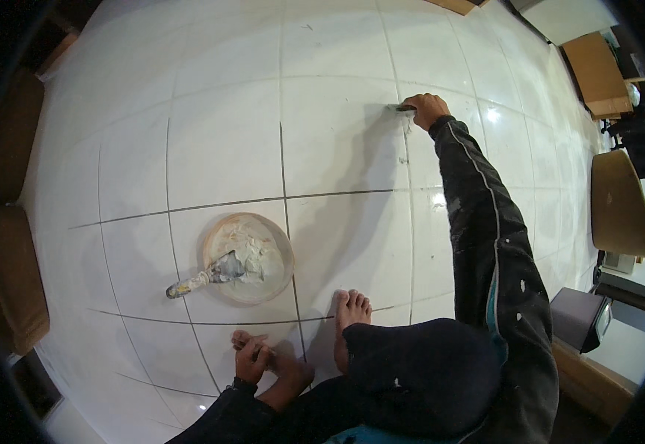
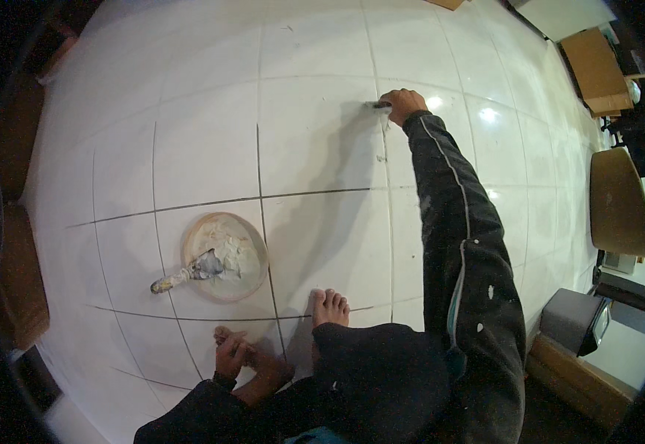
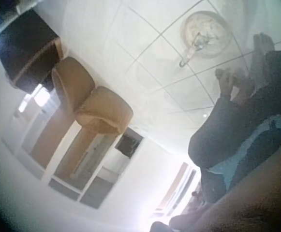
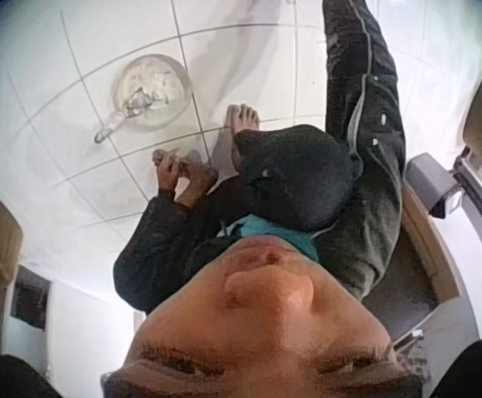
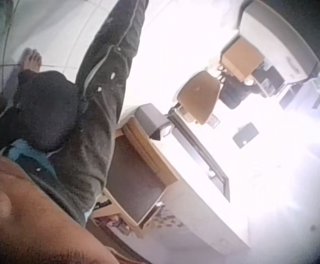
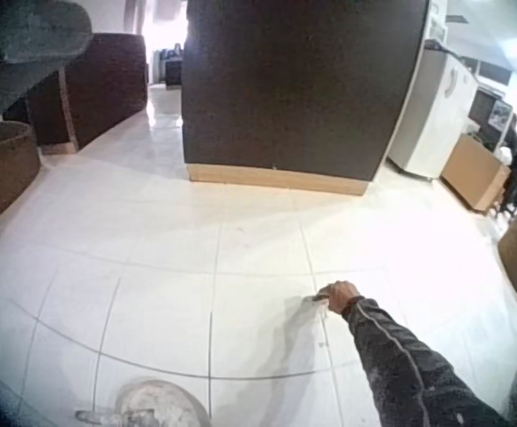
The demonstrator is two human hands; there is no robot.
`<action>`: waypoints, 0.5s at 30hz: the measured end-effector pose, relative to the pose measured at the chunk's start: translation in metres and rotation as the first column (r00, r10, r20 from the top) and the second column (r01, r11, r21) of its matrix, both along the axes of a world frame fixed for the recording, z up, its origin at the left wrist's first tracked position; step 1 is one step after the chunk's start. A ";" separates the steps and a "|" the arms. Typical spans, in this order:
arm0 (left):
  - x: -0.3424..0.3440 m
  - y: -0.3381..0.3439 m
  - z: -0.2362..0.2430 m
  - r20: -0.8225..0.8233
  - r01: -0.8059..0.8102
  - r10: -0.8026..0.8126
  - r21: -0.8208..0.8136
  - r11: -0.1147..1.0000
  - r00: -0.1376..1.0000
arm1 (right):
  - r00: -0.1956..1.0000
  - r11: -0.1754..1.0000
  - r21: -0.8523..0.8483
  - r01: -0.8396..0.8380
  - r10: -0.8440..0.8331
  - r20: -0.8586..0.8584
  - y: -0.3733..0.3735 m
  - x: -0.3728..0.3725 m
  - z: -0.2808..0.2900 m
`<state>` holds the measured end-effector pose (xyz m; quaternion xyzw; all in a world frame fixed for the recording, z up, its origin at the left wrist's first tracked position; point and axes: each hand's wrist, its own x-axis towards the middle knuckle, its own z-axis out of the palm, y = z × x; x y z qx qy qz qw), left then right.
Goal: The person applies grout to the gaps between floor tiles using a scraper, repeatedly picking up material from a container and wiping it into the tile joints.
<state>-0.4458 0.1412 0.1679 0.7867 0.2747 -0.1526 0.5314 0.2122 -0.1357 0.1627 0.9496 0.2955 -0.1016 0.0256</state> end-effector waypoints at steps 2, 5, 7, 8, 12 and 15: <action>-0.002 0.001 -0.004 0.074 0.020 -0.022 0.020 1.000 0.997 | 0.999 1.000 0.001 -0.024 0.024 -0.043 -0.009 -0.012 0.002; 0.012 0.002 0.007 0.034 0.024 -0.022 -0.053 0.998 0.999 | 0.992 0.990 -0.065 -0.124 0.123 -0.011 -0.028 -0.042 -0.004; 0.010 0.006 0.006 -0.013 0.015 -0.016 -0.080 0.997 1.000 | 0.989 0.986 -0.100 -0.135 0.128 -0.075 -0.033 -0.062 0.003; 0.009 0.008 0.005 -0.062 0.005 -0.011 -0.106 0.994 0.998 | 0.983 0.984 -0.115 -0.138 0.122 -0.135 -0.033 -0.067 0.009; 0.007 0.009 -0.003 -0.007 0.044 -0.045 -0.074 0.996 0.999 | 0.976 0.992 -0.057 -0.116 0.103 -0.194 -0.041 -0.054 0.009; 0.005 0.011 -0.007 0.056 0.121 -0.122 0.009 0.993 0.991 | 0.983 0.959 0.247 0.141 -0.107 -0.148 -0.033 -0.032 0.006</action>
